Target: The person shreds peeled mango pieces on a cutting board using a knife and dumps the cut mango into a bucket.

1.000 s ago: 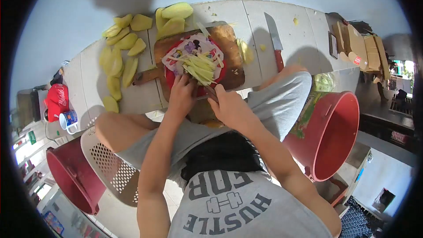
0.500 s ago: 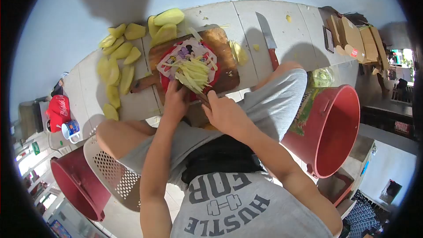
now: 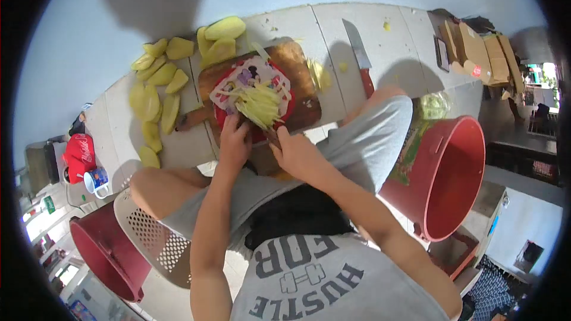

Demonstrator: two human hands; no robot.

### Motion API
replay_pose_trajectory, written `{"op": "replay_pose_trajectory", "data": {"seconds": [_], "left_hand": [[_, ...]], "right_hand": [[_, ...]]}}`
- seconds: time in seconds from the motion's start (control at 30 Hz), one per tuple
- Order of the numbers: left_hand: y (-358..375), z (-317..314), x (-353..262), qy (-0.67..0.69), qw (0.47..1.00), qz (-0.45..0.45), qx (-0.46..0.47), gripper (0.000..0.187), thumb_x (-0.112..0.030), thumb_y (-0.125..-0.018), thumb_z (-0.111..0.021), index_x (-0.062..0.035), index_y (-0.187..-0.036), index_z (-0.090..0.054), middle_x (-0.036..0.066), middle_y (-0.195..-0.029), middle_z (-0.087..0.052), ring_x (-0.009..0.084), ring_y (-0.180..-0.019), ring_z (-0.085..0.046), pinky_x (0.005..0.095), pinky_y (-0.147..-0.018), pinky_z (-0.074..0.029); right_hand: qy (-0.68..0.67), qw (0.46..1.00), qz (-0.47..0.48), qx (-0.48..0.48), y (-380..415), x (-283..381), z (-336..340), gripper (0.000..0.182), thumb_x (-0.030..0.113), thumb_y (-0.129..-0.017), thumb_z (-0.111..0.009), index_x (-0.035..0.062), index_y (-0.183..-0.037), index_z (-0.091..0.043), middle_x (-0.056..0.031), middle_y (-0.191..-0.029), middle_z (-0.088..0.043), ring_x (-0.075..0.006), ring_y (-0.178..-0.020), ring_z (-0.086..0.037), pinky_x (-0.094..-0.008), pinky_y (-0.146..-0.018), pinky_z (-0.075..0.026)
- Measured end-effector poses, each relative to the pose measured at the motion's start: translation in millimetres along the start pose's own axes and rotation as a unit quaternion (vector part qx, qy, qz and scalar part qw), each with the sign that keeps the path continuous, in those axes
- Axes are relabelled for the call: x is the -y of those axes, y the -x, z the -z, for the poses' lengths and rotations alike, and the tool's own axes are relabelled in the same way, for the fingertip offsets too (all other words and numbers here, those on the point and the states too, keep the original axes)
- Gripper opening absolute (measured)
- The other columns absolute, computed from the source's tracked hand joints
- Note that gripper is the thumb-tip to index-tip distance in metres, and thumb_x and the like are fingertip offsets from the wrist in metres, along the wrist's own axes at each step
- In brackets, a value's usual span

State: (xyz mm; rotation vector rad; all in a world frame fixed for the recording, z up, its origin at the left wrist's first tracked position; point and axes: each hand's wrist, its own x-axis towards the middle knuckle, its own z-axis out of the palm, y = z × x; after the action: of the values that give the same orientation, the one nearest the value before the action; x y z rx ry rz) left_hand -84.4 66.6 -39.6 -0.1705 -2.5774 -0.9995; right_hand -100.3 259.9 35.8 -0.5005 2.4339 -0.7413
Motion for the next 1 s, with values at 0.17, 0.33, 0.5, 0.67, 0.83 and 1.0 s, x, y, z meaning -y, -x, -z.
{"op": "replay_pose_trajectory", "data": {"seconds": [0.17,0.33,0.5,0.67,0.83,1.0], "left_hand": [[14,-1,-3,0.025,0.999,0.024,-0.001,0.022,0.007,-0.072,-0.067,0.0036,-0.093,-0.067,0.021,-0.111,-0.062,0.0406,-0.102,-0.059,0.047,-0.084,-0.051],[11,-2,2,-0.004,0.999,0.03,0.016,0.023,0.007,-0.071,-0.067,0.0027,-0.094,-0.066,0.021,-0.11,-0.063,0.0402,-0.101,-0.06,0.0459,-0.085,-0.053],[8,-3,2,0.009,1.0,0.006,-0.003,0.025,0.006,-0.071,-0.068,0.0021,-0.095,-0.066,0.02,-0.109,-0.062,0.0402,-0.1,-0.06,0.046,-0.084,-0.052],[5,-5,12,-0.019,1.0,0.003,-0.003,0.025,0.006,-0.071,-0.067,0.0022,-0.096,-0.067,0.018,-0.107,-0.062,0.0398,-0.099,-0.06,0.0463,-0.082,-0.052],[7,-1,2,0.032,0.999,0.009,-0.011,0.023,0.008,-0.072,-0.066,0.003,-0.094,-0.065,0.018,-0.102,-0.061,0.0399,-0.097,-0.06,0.046,-0.081,-0.052],[4,-2,12,-0.006,1.0,0.005,-0.008,0.025,0.008,-0.073,-0.067,0.0017,-0.097,-0.067,0.017,-0.104,-0.063,0.0387,-0.097,-0.061,0.045,-0.082,-0.052]], "right_hand": [[-0.002,0.999,0.024,-0.032,4,-1,-2,0.031,0.026,-0.097,-0.06,0.0004,-0.106,-0.045,-0.0306,-0.078,-0.065,-0.0503,-0.075,-0.066,-0.0569,-0.066,-0.055],[-0.005,0.998,0.037,-0.054,5,-10,-15,0.031,0.026,-0.097,-0.06,0.0003,-0.104,-0.045,-0.03,-0.074,-0.065,-0.0496,-0.071,-0.066,-0.0558,-0.064,-0.055],[-0.01,0.999,0.041,-0.034,6,2,3,0.031,0.026,-0.097,-0.059,-0.0005,-0.104,-0.045,-0.0306,-0.075,-0.065,-0.0495,-0.073,-0.066,-0.0567,-0.065,-0.054],[-0.012,0.999,0.025,-0.035,-5,-6,-7,0.033,0.027,-0.098,-0.06,-0.0011,-0.105,-0.046,-0.0312,-0.076,-0.065,-0.0494,-0.075,-0.067,-0.0568,-0.066,-0.054],[-0.021,0.999,0.026,-0.024,6,2,1,0.032,0.027,-0.097,-0.059,-0.001,-0.105,-0.047,-0.031,-0.077,-0.065,-0.0515,-0.076,-0.066,-0.0584,-0.069,-0.053],[-0.05,0.998,0.024,-0.037,1,-8,-16,0.031,0.026,-0.097,-0.06,-0.001,-0.105,-0.047,-0.0316,-0.077,-0.064,-0.0526,-0.076,-0.064,-0.0579,-0.068,-0.053]]}}
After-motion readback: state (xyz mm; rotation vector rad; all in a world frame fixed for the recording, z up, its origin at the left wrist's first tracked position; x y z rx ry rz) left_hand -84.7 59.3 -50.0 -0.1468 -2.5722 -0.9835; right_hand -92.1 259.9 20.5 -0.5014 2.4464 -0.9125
